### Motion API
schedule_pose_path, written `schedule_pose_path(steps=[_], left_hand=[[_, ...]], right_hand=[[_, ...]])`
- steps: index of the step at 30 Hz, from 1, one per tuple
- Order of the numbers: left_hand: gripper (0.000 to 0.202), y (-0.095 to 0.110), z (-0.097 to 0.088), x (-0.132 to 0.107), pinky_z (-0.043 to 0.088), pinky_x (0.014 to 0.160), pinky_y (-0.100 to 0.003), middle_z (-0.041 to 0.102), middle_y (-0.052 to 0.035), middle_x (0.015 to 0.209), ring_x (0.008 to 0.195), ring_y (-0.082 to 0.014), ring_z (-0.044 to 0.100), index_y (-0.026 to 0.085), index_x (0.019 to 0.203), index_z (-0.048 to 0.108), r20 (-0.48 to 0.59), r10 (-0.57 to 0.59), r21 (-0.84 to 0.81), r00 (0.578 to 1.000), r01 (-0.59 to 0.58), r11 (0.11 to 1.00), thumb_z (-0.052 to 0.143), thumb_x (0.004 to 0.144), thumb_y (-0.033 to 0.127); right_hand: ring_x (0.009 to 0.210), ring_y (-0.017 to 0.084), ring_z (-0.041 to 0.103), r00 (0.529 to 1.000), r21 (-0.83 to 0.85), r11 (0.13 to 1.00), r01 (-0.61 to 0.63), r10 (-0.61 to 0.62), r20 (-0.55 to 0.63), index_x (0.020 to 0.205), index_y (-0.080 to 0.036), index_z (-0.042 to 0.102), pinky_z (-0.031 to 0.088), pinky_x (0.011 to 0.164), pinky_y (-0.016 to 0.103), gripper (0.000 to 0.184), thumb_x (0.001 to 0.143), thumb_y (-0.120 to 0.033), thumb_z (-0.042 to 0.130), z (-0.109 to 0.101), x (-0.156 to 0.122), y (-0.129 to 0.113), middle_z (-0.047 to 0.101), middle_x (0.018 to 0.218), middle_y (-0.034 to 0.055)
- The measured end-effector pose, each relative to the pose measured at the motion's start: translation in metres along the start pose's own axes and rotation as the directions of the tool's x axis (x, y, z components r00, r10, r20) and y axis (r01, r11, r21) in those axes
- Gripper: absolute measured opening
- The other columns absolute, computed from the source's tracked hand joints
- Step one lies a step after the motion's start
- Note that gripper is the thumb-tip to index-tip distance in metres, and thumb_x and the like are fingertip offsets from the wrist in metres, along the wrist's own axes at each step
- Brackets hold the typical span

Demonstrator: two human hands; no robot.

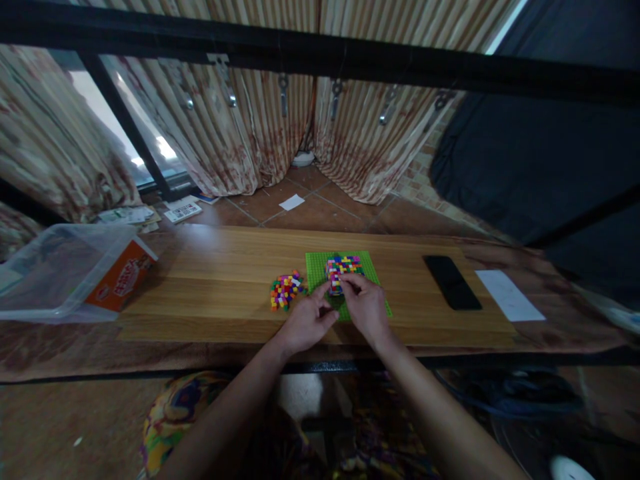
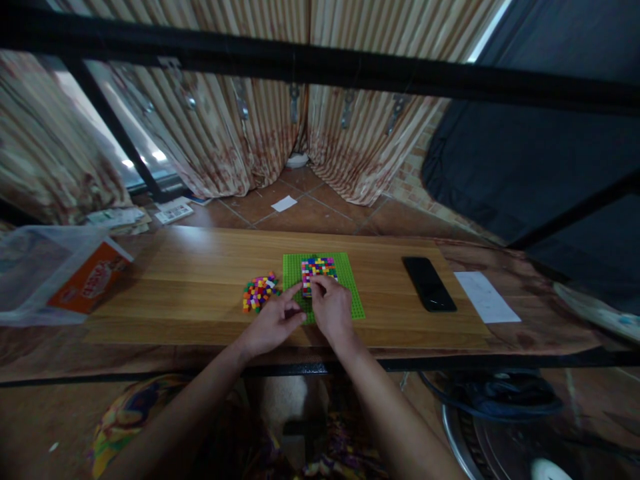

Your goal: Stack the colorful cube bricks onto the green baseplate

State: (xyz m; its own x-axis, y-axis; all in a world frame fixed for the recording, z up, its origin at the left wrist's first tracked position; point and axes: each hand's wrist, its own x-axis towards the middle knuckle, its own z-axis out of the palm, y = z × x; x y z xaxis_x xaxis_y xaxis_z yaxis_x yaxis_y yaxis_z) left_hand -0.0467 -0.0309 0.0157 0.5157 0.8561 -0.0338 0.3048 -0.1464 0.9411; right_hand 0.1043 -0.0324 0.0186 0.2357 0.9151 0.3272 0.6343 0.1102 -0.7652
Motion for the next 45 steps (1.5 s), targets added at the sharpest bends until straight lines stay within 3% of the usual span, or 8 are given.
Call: schedule_pose_path(steps=[10,17,25,30,35,38,42,45], left_hand=[[0.060,-0.003,0.001,-0.001,0.044,0.064,-0.027,0.067,-0.0014,0.075,0.063,-0.0150,0.057,0.014,0.137,0.045,-0.007,0.044,0.011,0.999,-0.044,0.999,0.057,0.079,0.023],[0.074,-0.012,0.004,0.000,0.040,0.059,-0.025,0.065,0.0012,0.072,0.062,-0.0136,0.056,0.011,0.148,0.027,0.032,0.051,0.019,0.998,-0.052,0.998,0.055,0.080,0.024],[0.069,-0.008,0.003,0.000,0.037,0.055,-0.024,0.064,0.0008,0.069,0.058,-0.0131,0.054,0.012,0.144,0.034,0.027,0.073,0.026,0.997,-0.074,0.997,0.054,0.078,0.018],[0.074,-0.008,0.003,0.000,0.040,0.055,-0.023,0.064,0.0005,0.075,0.061,-0.0131,0.056,0.014,0.145,0.031,0.023,0.093,0.018,0.995,-0.093,0.995,0.052,0.075,0.013],[0.075,-0.007,0.003,0.000,0.039,0.055,-0.022,0.064,0.0026,0.070,0.059,-0.0115,0.055,0.015,0.146,0.030,0.028,0.098,0.027,0.995,-0.099,0.995,0.051,0.074,0.011],[0.075,-0.005,0.005,-0.001,0.037,0.052,-0.020,0.061,0.0046,0.064,0.055,-0.0100,0.052,0.015,0.147,0.028,0.035,0.082,-0.082,0.996,-0.079,0.993,0.052,0.075,0.012],[0.080,-0.007,0.010,-0.002,0.041,0.054,-0.021,0.063,0.0033,0.065,0.057,-0.0108,0.055,0.012,0.150,0.017,0.095,0.029,-0.256,0.995,-0.004,0.967,0.052,0.079,0.015],[0.087,-0.010,0.013,-0.003,0.045,0.058,-0.023,0.067,0.0023,0.069,0.060,-0.0122,0.059,0.011,0.152,0.007,0.123,0.021,-0.258,0.992,0.011,0.966,0.053,0.078,0.016]], right_hand=[[0.070,0.019,0.068,0.991,0.088,0.988,-0.124,0.128,-0.043,0.080,-0.019,0.072,0.050,0.068,0.031,0.017,0.079,-0.029,0.059,0.007,0.005,0.001,0.074,0.078,0.0062],[0.066,0.019,0.065,0.984,0.096,0.980,-0.174,0.178,-0.031,0.078,-0.018,0.072,0.048,0.065,0.030,0.015,0.077,-0.030,0.061,0.009,0.006,0.003,0.073,0.076,0.0052],[0.076,0.020,0.060,0.994,-0.181,0.979,0.088,-0.097,-0.042,0.083,-0.020,0.073,0.046,0.069,0.031,0.026,0.090,-0.027,0.048,0.007,-0.004,-0.008,0.067,0.082,0.0075],[0.083,0.020,0.058,0.977,-0.192,0.958,0.213,-0.211,0.034,0.098,-0.021,0.072,0.047,0.077,0.033,0.034,0.095,-0.024,0.039,0.010,-0.015,-0.008,0.063,0.087,0.0083],[0.088,0.021,0.058,0.983,-0.118,0.976,0.184,-0.181,0.037,0.109,-0.022,0.070,0.048,0.080,0.035,0.034,0.095,-0.025,0.039,0.008,-0.020,-0.005,0.062,0.093,0.0085],[0.089,0.020,0.058,0.991,-0.070,0.989,0.133,-0.132,0.021,0.110,-0.022,0.070,0.048,0.080,0.035,0.033,0.094,-0.027,0.042,0.006,-0.022,-0.005,0.061,0.094,0.0080],[0.087,0.019,0.058,0.996,-0.011,0.996,0.087,-0.087,0.030,0.113,-0.024,0.069,0.049,0.078,0.034,0.033,0.094,-0.029,0.042,0.006,-0.024,-0.005,0.059,0.093,0.0069],[0.086,0.019,0.059,0.997,0.018,0.997,0.072,-0.072,0.040,0.112,-0.025,0.069,0.049,0.078,0.034,0.033,0.094,-0.031,0.043,0.006,-0.025,-0.004,0.059,0.091,0.0060]])
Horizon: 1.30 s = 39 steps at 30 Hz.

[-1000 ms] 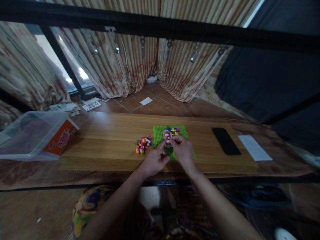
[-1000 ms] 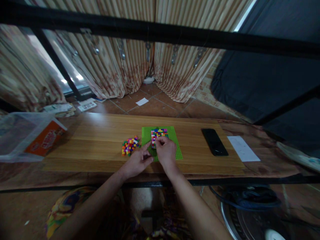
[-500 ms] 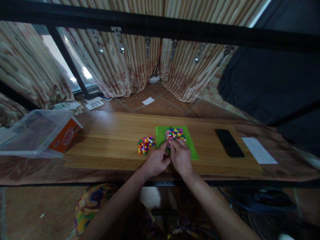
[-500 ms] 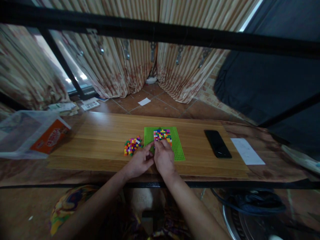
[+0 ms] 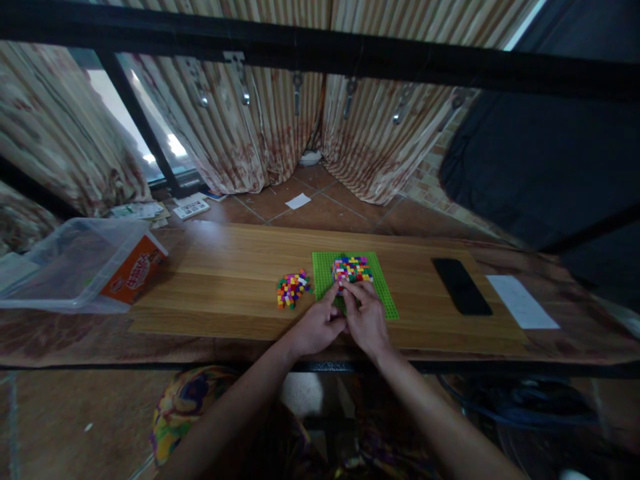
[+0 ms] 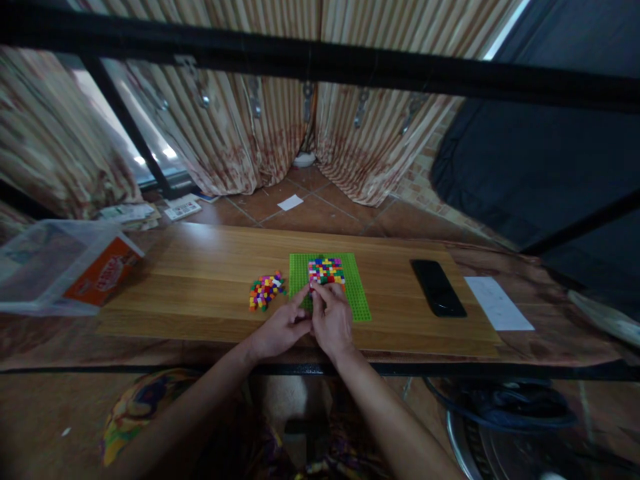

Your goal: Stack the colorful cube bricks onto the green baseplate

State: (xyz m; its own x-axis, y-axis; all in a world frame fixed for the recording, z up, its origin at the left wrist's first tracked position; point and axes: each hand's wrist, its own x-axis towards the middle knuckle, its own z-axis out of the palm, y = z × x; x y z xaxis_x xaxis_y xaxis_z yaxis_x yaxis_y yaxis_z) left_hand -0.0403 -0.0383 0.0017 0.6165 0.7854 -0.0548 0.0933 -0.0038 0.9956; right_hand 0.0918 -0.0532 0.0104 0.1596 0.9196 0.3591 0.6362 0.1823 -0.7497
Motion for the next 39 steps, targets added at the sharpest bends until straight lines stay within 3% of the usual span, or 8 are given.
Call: schedule_pose_path(steps=[9,14,17,20,23,28,30,39], left_hand=[[0.091,-0.004,0.002,-0.001,0.047,0.062,-0.025,0.068,0.0016,0.069,0.061,-0.0129,0.061,0.011,0.152,0.003,-0.005,0.012,0.010,1.000,-0.011,1.000,0.054,0.077,0.015],[0.084,-0.001,0.004,-0.001,0.046,0.067,-0.027,0.069,0.0002,0.070,0.065,-0.0140,0.062,0.011,0.151,0.014,-0.042,-0.006,0.048,0.999,0.008,0.999,0.053,0.077,0.014],[0.078,0.006,0.000,0.000,0.044,0.065,-0.027,0.069,0.0004,0.068,0.062,-0.0139,0.060,0.011,0.148,0.024,-0.076,-0.038,0.055,0.996,0.042,0.998,0.053,0.077,0.015],[0.073,0.016,-0.016,-0.001,0.041,0.062,-0.025,0.067,0.0021,0.065,0.060,-0.0125,0.057,0.011,0.145,0.032,-0.165,-0.061,0.012,0.984,0.064,0.998,0.055,0.076,0.018],[0.072,0.028,-0.047,-0.005,0.038,0.060,-0.023,0.064,0.0036,0.063,0.057,-0.0099,0.053,0.010,0.142,0.036,-0.366,-0.061,-0.067,0.929,0.039,0.997,0.059,0.075,0.024],[0.059,0.036,-0.092,-0.017,0.035,0.053,-0.022,0.062,0.0032,0.062,0.049,-0.0070,0.045,0.009,0.118,0.058,-0.730,-0.083,-0.119,0.678,-0.007,0.993,0.067,0.066,0.035],[0.054,0.035,-0.098,-0.019,0.034,0.051,-0.022,0.061,0.0034,0.060,0.047,-0.0061,0.042,0.008,0.111,0.061,-0.760,-0.075,-0.113,0.645,-0.018,0.993,0.068,0.064,0.035],[0.042,0.034,-0.088,-0.015,0.039,0.055,-0.021,0.062,0.0023,0.064,0.057,-0.0094,0.054,0.011,0.103,0.066,-0.666,-0.115,-0.167,0.737,0.002,0.986,0.067,0.065,0.029]], right_hand=[[0.084,0.019,0.060,0.999,0.005,1.000,-0.004,0.004,0.033,0.109,-0.025,0.071,0.049,0.077,0.033,0.031,0.093,-0.031,0.045,-0.004,0.004,0.004,0.062,0.090,0.0057],[0.095,0.019,0.061,0.999,0.127,0.992,-0.024,0.028,-0.031,0.118,-0.025,0.065,0.049,0.085,0.035,0.032,0.092,-0.032,0.047,-0.010,0.004,0.007,0.066,0.105,0.0067],[0.096,0.019,0.062,0.994,0.162,0.986,-0.034,0.051,-0.097,0.110,-0.022,0.067,0.049,0.085,0.035,0.028,0.091,-0.032,0.048,-0.016,-0.003,0.005,0.068,0.105,0.0073],[0.093,0.019,0.064,0.998,0.172,0.985,-0.023,0.034,-0.060,0.099,-0.022,0.070,0.049,0.083,0.033,0.023,0.091,-0.030,0.049,-0.018,-0.018,-0.001,0.069,0.097,0.0060],[0.088,0.018,0.065,0.996,0.151,0.988,-0.012,-0.001,0.086,0.098,-0.023,0.069,0.050,0.079,0.031,0.022,0.090,-0.025,0.049,-0.009,-0.033,-0.009,0.068,0.093,0.0044],[0.086,0.019,0.063,0.979,0.023,0.998,0.063,-0.066,0.193,0.095,-0.020,0.069,0.050,0.080,0.032,0.023,0.088,-0.016,0.047,0.028,-0.032,-0.020,0.067,0.090,0.0059],[0.086,0.020,0.062,0.974,-0.040,0.993,0.109,-0.099,0.204,0.093,-0.018,0.069,0.049,0.081,0.032,0.024,0.087,-0.012,0.046,0.043,-0.022,-0.022,0.066,0.091,0.0070],[0.091,0.023,0.059,0.985,-0.264,0.960,0.093,-0.050,0.167,0.102,-0.015,0.068,0.047,0.085,0.034,0.027,0.084,-0.010,0.048,0.068,0.006,-0.015,0.064,0.096,0.0107]])
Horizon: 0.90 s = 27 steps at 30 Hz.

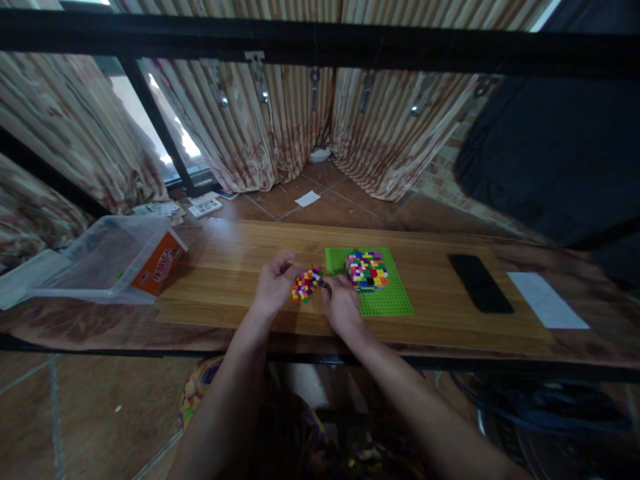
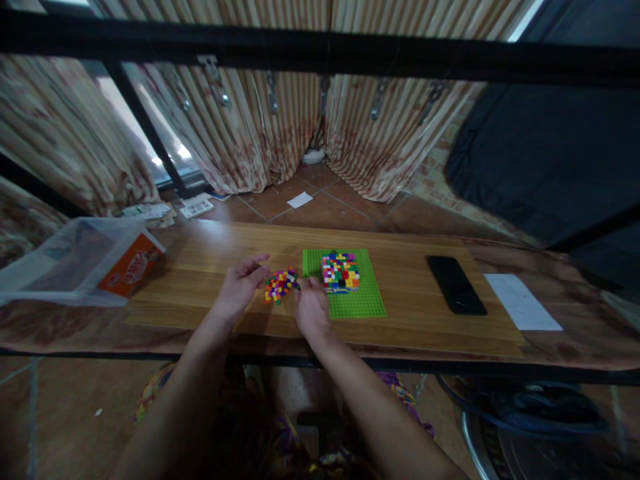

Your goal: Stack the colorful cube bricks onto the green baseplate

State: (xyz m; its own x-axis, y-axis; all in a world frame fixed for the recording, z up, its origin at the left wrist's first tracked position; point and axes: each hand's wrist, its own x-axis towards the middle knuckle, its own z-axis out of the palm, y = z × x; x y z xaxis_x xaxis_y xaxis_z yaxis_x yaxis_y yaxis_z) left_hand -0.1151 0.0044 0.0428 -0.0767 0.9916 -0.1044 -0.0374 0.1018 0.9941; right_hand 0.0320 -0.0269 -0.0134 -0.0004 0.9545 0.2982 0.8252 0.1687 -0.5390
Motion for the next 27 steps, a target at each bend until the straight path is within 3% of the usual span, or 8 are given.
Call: schedule_pose_path(steps=[5,8,12,16,21,27], left_hand=[[0.042,-0.004,0.001,0.002,0.042,0.057,-0.022,0.062,0.0034,0.063,0.056,-0.0095,0.054,0.012,0.101,0.067,0.018,-0.021,0.030,1.000,0.021,0.999,0.069,0.064,0.032],[0.042,-0.008,0.002,0.003,0.044,0.060,-0.023,0.065,0.0015,0.068,0.060,-0.0106,0.057,0.012,0.100,0.067,0.046,-0.032,0.027,0.998,0.031,0.999,0.070,0.064,0.033],[0.045,-0.012,0.004,0.004,0.046,0.061,-0.024,0.068,-0.0006,0.073,0.063,-0.0123,0.060,0.012,0.102,0.066,0.081,-0.046,0.038,0.996,0.043,0.998,0.072,0.064,0.036],[0.038,-0.018,0.008,0.003,0.047,0.062,-0.024,0.070,-0.0028,0.078,0.067,-0.0130,0.062,0.014,0.097,0.067,0.153,-0.007,0.064,0.988,-0.002,0.998,0.070,0.068,0.038],[0.034,-0.028,0.021,-0.003,0.045,0.065,-0.025,0.068,-0.0016,0.078,0.069,-0.0131,0.060,0.016,0.104,0.068,0.328,0.031,0.185,0.944,-0.097,0.978,0.064,0.074,0.033],[0.050,-0.042,0.041,-0.016,0.043,0.061,-0.026,0.066,-0.0024,0.077,0.065,-0.0134,0.057,0.014,0.128,0.057,0.511,0.017,0.281,0.859,-0.186,0.942,0.058,0.080,0.028]], right_hand=[[0.092,0.023,0.060,0.999,-0.028,1.000,0.014,-0.013,0.041,0.099,-0.019,0.070,0.047,0.086,0.034,0.026,0.084,-0.010,0.049,0.003,0.005,0.000,0.067,0.096,0.0086],[0.091,0.022,0.062,1.000,0.044,0.999,0.024,-0.024,0.006,0.100,-0.020,0.069,0.047,0.084,0.034,0.025,0.085,-0.012,0.051,-0.004,0.000,-0.004,0.069,0.095,0.0074],[0.084,0.019,0.064,0.998,0.230,0.973,0.003,0.013,-0.066,0.092,-0.022,0.070,0.049,0.078,0.031,0.017,0.087,-0.020,0.054,-0.027,-0.020,0.001,0.070,0.090,0.0042],[0.077,0.017,0.064,0.981,0.349,0.934,-0.075,0.132,-0.142,0.087,-0.022,0.070,0.049,0.072,0.029,0.015,0.086,-0.030,0.057,-0.053,-0.035,0.022,0.070,0.086,0.0023],[0.076,0.018,0.065,0.937,0.346,0.931,-0.119,0.221,-0.271,0.087,-0.021,0.072,0.049,0.070,0.030,0.019,0.084,-0.035,0.060,-0.069,-0.024,0.045,0.071,0.086,0.0038],[0.079,0.020,0.066,0.944,0.204,0.974,-0.098,0.156,-0.291,0.088,-0.020,0.073,0.049,0.074,0.033,0.023,0.089,-0.032,0.053,-0.067,-0.004,0.044,0.072,0.087,0.0071]])
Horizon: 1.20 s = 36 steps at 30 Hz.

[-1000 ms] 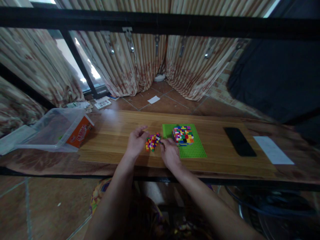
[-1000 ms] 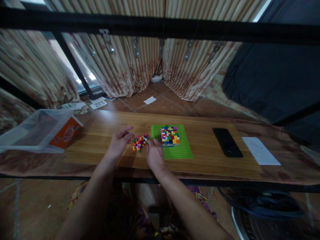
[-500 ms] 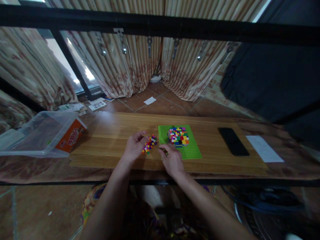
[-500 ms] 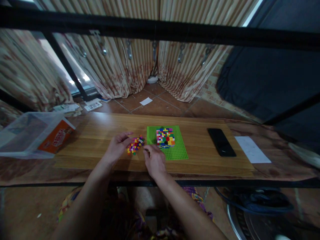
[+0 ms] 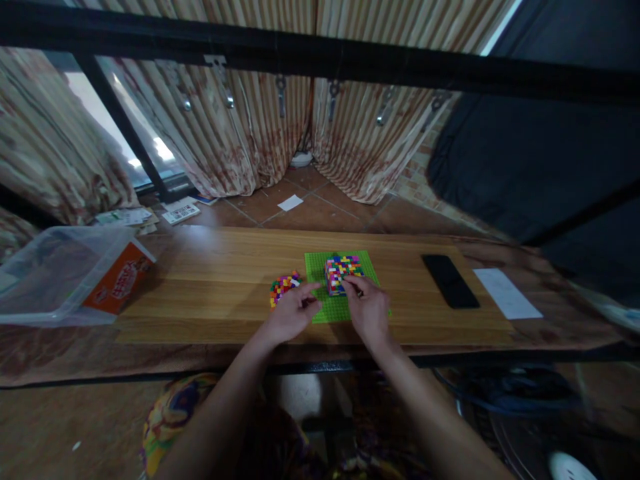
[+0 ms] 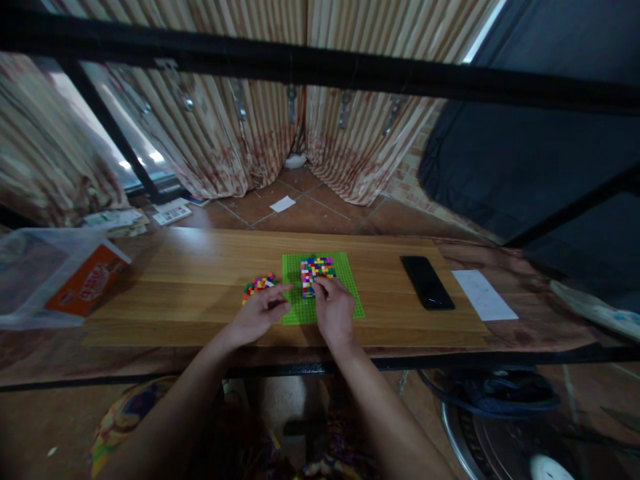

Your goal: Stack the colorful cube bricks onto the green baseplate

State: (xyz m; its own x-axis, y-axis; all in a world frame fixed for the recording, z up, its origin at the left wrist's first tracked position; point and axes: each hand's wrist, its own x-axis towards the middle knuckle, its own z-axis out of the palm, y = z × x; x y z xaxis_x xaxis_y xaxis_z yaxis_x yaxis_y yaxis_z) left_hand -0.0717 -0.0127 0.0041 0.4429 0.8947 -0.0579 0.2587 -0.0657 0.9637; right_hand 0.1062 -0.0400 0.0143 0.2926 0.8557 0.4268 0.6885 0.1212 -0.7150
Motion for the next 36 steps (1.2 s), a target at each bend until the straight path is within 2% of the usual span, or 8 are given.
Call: schedule_pose_path(steps=[3,8,14,20,26,36], left_hand=[[0.052,-0.001,0.008,0.000,0.044,0.063,-0.026,0.068,-0.0032,0.080,0.066,-0.0137,0.057,0.016,0.132,0.054,0.062,0.029,0.070,0.998,-0.033,0.997,0.057,0.081,0.027],[0.054,-0.002,0.013,0.001,0.045,0.063,-0.026,0.068,-0.0036,0.081,0.069,-0.0144,0.058,0.016,0.134,0.052,0.092,0.055,0.093,0.994,-0.064,0.994,0.055,0.081,0.027],[0.055,-0.002,0.014,0.000,0.044,0.061,-0.027,0.067,-0.0029,0.077,0.065,-0.0149,0.056,0.017,0.135,0.051,0.102,0.072,0.054,0.992,-0.078,0.996,0.056,0.082,0.030],[0.058,-0.002,0.014,0.000,0.042,0.060,-0.026,0.066,-0.0016,0.073,0.062,-0.0143,0.055,0.016,0.139,0.046,0.112,0.088,0.083,0.990,-0.097,0.992,0.054,0.083,0.031],[0.059,0.001,0.014,0.000,0.043,0.061,-0.026,0.067,-0.0026,0.077,0.065,-0.0149,0.056,0.014,0.140,0.045,0.108,0.083,0.123,0.991,-0.096,0.988,0.053,0.084,0.029],[0.063,0.005,0.015,-0.003,0.045,0.065,-0.027,0.070,-0.0024,0.079,0.065,-0.0154,0.060,0.017,0.141,0.043,0.120,0.118,0.113,0.986,-0.132,0.985,0.056,0.080,0.028]], right_hand=[[0.082,0.021,0.065,0.999,-0.081,0.996,0.043,-0.042,0.014,0.090,-0.019,0.073,0.049,0.077,0.034,0.025,0.091,-0.030,0.051,0.003,0.000,-0.002,0.072,0.089,0.0085],[0.085,0.021,0.065,0.995,-0.109,0.990,0.089,-0.083,0.056,0.095,-0.018,0.072,0.049,0.079,0.035,0.028,0.093,-0.027,0.046,0.003,-0.002,-0.004,0.072,0.092,0.0095],[0.086,0.021,0.067,0.999,-0.018,1.000,0.018,-0.018,0.028,0.098,-0.019,0.071,0.051,0.079,0.036,0.024,0.089,-0.027,0.050,0.000,-0.004,0.000,0.073,0.097,0.0086],[0.080,0.019,0.066,1.000,0.027,1.000,-0.013,0.013,0.021,0.092,-0.020,0.071,0.050,0.075,0.033,0.019,0.086,-0.027,0.055,0.003,-0.003,0.003,0.073,0.091,0.0064],[0.079,0.019,0.065,0.999,0.019,1.000,0.020,-0.020,0.027,0.087,-0.019,0.071,0.049,0.073,0.032,0.019,0.087,-0.026,0.053,0.003,-0.001,0.002,0.071,0.087,0.0063],[0.090,0.021,0.062,0.986,-0.067,0.985,0.158,-0.153,0.069,0.097,-0.019,0.071,0.050,0.082,0.035,0.028,0.093,-0.022,0.043,0.003,-0.008,0.000,0.068,0.093,0.0091]])
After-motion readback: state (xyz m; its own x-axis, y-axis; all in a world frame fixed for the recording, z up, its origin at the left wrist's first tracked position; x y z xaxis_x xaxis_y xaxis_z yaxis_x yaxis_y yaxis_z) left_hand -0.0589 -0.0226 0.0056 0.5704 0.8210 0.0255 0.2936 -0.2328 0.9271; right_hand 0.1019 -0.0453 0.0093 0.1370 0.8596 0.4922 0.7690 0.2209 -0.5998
